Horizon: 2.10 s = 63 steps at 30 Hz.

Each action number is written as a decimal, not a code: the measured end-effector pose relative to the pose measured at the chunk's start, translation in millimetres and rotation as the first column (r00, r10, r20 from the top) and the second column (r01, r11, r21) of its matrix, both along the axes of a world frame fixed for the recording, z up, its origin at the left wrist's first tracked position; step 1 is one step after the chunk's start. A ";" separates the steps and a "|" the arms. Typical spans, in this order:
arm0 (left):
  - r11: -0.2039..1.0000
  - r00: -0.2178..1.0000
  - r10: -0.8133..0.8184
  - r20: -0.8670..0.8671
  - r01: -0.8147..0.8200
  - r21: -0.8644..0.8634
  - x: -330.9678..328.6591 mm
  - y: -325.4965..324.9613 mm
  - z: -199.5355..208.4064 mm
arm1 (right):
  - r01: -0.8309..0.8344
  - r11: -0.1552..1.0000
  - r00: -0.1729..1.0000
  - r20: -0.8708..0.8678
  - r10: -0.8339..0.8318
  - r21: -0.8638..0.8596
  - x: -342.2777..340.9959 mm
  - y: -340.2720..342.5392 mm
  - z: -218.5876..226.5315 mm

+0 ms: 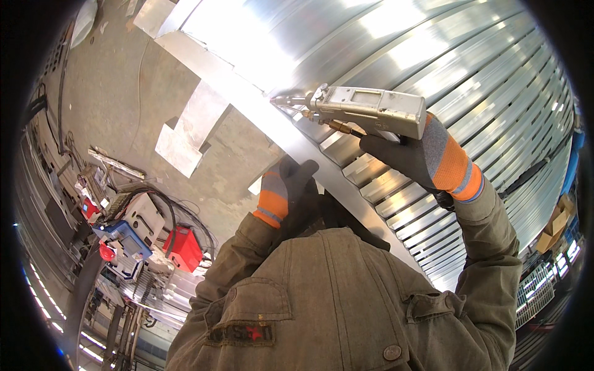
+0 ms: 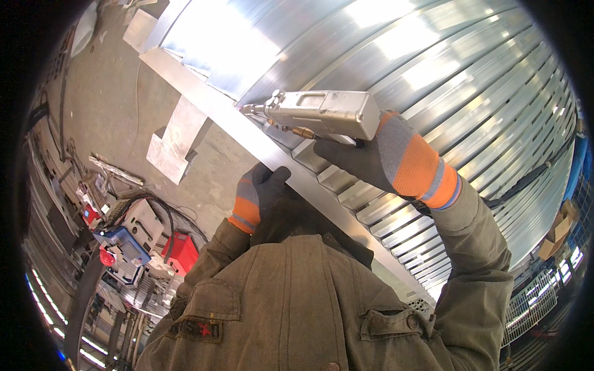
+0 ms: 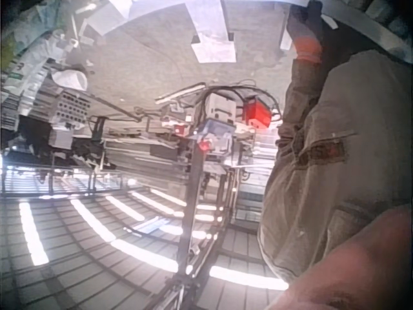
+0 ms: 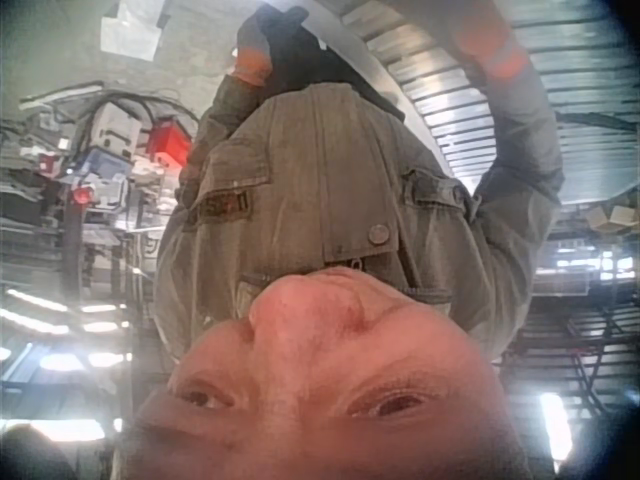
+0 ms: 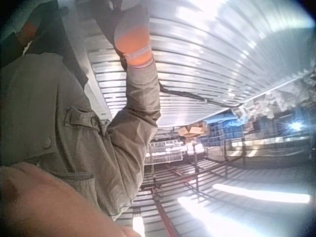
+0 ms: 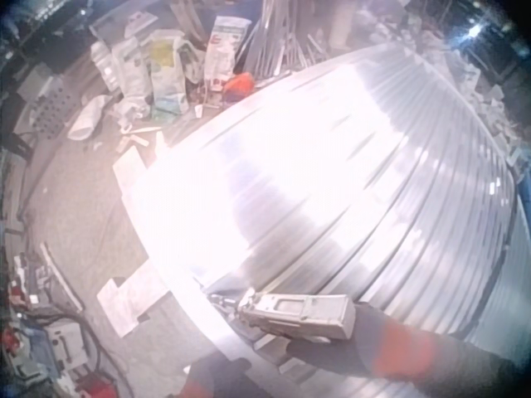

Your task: The person welds metal strips onto a large curved metal panel using a handheld welding torch. They repeatedly pick up strips, position them on the panel, and weld them in place, moving around the workspace to access different sections.

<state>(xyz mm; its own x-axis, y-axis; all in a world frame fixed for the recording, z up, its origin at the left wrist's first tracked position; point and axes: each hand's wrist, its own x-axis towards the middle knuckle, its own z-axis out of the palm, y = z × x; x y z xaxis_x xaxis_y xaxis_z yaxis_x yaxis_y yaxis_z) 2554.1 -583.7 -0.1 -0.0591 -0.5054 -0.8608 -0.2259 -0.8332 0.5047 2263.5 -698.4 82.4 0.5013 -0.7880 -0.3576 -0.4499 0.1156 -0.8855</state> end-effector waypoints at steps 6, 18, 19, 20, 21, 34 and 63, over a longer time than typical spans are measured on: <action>0.990 0.993 -0.109 0.055 0.103 0.101 0.2 -12.8 12.6 | -0.016 0.999 0.999 -0.043 0.018 0.043 0.8 -1.0 5.9; 0.992 0.984 0.122 -0.128 -0.124 -0.012 3.3 20.2 -22.7 | 0.013 1.000 0.998 -0.059 -0.014 -0.024 10.1 -7.8 12.2; 0.991 0.998 0.025 -0.060 -0.033 -0.129 1.5 21.8 -21.7 | 0.004 1.000 0.998 -0.060 -0.006 -0.030 9.5 -7.7 12.3; 0.964 0.995 -0.097 0.000 0.094 -0.249 2.6 21.5 -20.7 | -0.004 0.999 0.998 -0.061 0.002 -0.037 8.5 -8.0 12.3; 0.962 0.992 -0.124 0.040 0.130 -0.242 1.9 21.1 -20.1 | -0.013 0.999 0.998 -0.062 0.010 -0.043 8.2 -8.2 11.9; 0.980 0.983 0.170 -0.073 -0.161 0.117 -3.0 6.3 -6.9 | 0.044 0.994 0.999 -0.030 -0.041 0.099 8.4 -9.3 14.9; 0.972 0.984 -0.178 0.003 0.176 -0.157 4.3 11.5 -19.8 | -0.053 0.998 0.990 -0.131 0.050 -0.016 -9.0 0.9 -0.9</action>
